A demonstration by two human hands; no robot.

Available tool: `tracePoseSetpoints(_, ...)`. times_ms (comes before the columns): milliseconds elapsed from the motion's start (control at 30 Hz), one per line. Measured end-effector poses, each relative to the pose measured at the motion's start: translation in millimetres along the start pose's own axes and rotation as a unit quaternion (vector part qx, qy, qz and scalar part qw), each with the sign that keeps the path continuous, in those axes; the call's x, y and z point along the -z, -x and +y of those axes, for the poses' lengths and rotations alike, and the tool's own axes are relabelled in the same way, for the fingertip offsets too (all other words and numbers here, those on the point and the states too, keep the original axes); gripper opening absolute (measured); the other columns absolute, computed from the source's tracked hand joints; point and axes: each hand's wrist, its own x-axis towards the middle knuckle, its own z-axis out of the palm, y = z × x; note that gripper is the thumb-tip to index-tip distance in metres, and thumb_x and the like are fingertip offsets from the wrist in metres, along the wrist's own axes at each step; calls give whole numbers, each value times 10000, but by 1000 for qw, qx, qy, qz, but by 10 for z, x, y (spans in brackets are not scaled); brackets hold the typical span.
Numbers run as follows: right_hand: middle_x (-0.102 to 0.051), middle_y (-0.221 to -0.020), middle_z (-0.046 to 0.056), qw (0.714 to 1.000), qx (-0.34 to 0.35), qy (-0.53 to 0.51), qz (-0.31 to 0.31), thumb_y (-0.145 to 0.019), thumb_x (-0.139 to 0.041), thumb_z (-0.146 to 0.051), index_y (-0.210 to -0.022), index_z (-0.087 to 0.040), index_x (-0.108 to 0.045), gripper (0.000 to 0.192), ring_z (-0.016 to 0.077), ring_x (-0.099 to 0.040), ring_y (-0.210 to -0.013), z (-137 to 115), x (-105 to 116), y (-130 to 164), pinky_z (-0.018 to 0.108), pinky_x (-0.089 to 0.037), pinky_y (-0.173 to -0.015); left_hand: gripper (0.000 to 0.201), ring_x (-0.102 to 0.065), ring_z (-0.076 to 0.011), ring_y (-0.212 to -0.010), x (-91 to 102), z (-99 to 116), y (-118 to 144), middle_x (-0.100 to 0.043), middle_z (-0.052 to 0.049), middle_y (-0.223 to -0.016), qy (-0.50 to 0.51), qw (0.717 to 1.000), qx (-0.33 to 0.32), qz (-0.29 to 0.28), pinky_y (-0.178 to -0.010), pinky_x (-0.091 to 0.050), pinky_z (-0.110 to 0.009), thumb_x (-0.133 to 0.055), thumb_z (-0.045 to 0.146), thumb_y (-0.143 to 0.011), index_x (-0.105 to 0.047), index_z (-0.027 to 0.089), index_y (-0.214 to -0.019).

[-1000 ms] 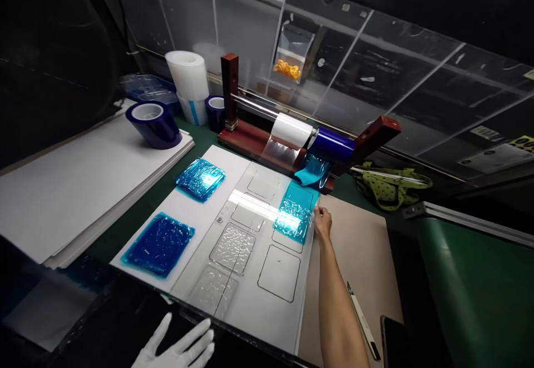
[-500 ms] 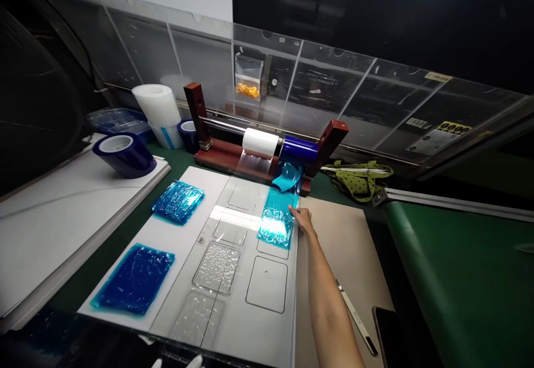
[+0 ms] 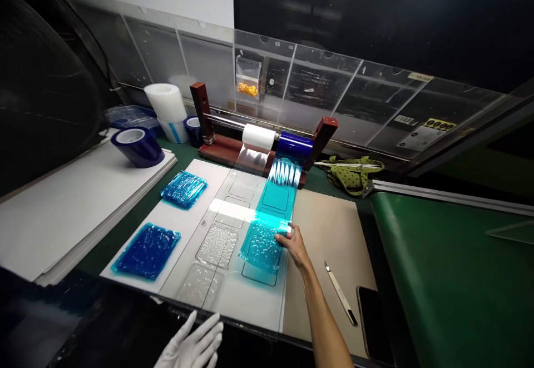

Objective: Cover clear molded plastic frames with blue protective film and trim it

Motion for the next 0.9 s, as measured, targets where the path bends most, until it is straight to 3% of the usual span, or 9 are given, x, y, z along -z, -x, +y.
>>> tracePoseSetpoints(133, -642, -754, -13, 999, -17, -21, -18, -517, -814, -513, -1231, -181, -321, 929, 187, -637, -729, 304, -117, 634, 329, -501, -705, 464, -579, -125, -903, 35, -148, -115, -526, -71, -1314, -132, 982, -127, 51, -704, -454, -209, -689, 335, -750, -583, 250, -1194)
tracePoseSetpoints(267, -635, -708, -29, 998, -36, -44, -35, -554, -800, -517, -1197, -197, -324, 862, 178, -632, -672, 647, -251, 1122, 306, -497, -644, 455, -411, -41, -570, 8, -302, -257, -617, -34, -947, -270, 940, -189, 94, -469, -283, -161, -721, 465, -698, -631, 218, -1069)
tracePoseSetpoints(367, -664, -767, -1, 998, -33, -26, -50, -610, -763, -532, -1201, -202, -326, 806, 179, -645, -691, 853, -309, 1321, 310, -508, -651, 414, -197, -24, -441, 25, -422, -346, -433, 62, -567, -307, 929, -170, 120, -412, -83, -198, -765, 496, -624, -623, 152, -803)
tracePoseSetpoints(433, -684, -818, 30, 998, -14, 35, -42, -632, -710, -589, -1186, -199, -364, 761, 199, -661, -733, 931, -260, 1350, 331, -524, -666, 455, -111, -27, -421, 65, -498, -413, -271, 108, -469, -329, 919, -160, 147, -423, -33, -221, -748, 561, -602, -563, 156, -697)
tracePoseSetpoints(500, -691, -883, 60, 994, 12, 108, -12, -636, -651, -648, -1146, -197, -425, 718, 219, -666, -802, 955, -93, 1301, 349, -529, -703, 478, -98, -31, -413, 104, -558, -493, -217, 121, -450, -349, 908, -161, 169, -425, -29, -227, -718, 600, -613, -534, 165, -689)
tracePoseSetpoints(600, -650, -1051, 119, 976, 35, 204, 68, -655, -576, -663, -1103, -191, -484, 657, 256, -625, -963, 910, 358, 1147, 395, -488, -835, 424, -136, -30, -406, 136, -608, -614, -261, 117, -477, -374, 888, -178, 199, -408, -70, -210, -650, 563, -727, -517, 160, -717)
tracePoseSetpoints(733, -523, -1220, 219, 913, 38, 354, 201, -739, -482, -542, -1108, -146, -527, 543, 377, -439, -1194, 835, 980, 988, 535, -305, -990, 353, -190, -32, -397, 131, -623, -712, -313, 104, -519, -402, 863, -193, 238, -383, -183, -186, -540, 473, -862, -506, 151, -721)
tracePoseSetpoints(800, -476, -1244, 263, 881, 38, 408, 235, -760, -465, -461, -1119, -114, -533, 505, 425, -352, -1243, 841, 1154, 954, 576, -256, -987, 359, -260, -35, -404, 117, -621, -732, -385, 89, -546, -417, 852, -195, 247, -397, -253, -186, -522, 475, -875, -519, 146, -730)
tracePoseSetpoints(900, -503, -1164, 286, 853, 41, 460, 243, -767, -465, -374, -1054, -93, -560, 412, 437, -401, -1189, 887, 1250, 919, 559, -301, -933, 379, -370, -50, -446, 92, -616, -725, -483, 58, -605, -447, 836, -195, 252, -447, -345, -201, -499, 492, -882, -545, 140, -749)
